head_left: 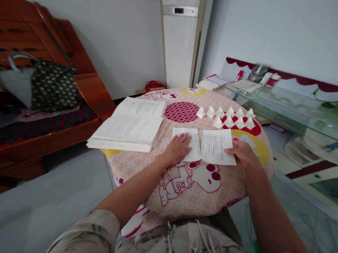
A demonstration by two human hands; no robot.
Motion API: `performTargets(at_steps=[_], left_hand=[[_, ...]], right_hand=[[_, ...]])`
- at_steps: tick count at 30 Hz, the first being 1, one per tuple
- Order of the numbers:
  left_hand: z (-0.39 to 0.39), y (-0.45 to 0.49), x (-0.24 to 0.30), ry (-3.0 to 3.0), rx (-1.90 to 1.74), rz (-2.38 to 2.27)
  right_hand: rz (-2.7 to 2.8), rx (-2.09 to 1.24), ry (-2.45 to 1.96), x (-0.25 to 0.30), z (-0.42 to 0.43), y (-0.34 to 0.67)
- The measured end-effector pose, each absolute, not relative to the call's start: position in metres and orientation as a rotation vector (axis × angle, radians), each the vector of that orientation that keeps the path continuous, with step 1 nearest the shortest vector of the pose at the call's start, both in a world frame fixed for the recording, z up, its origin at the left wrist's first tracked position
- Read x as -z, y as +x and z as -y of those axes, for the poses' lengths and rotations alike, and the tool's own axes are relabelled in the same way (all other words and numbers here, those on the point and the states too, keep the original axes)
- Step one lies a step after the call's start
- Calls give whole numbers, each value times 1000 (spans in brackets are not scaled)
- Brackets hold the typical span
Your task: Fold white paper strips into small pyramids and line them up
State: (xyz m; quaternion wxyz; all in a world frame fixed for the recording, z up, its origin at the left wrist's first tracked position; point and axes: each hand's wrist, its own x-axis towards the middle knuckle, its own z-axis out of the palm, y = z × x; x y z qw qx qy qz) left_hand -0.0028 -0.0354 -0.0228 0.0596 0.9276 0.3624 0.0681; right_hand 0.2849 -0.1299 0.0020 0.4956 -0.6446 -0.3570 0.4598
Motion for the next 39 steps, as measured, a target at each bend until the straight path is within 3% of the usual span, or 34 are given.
performTargets(at_steps=[22,29,34,39], left_hand=[[36,-2,21,2804,-238,-1094],[28,-15,1,2524,-419,-1681],[27,-15,-6,2480,-400,-1700],[18,-12,-2,2244,-607,-1614]], right_hand=[[864,-1064,-1503,-4,145,307],[832,-1036,-1399,-15,128,290],[806,-1007,-1453,-11,115,281],[771,-1015,-1457,-5,117,283]])
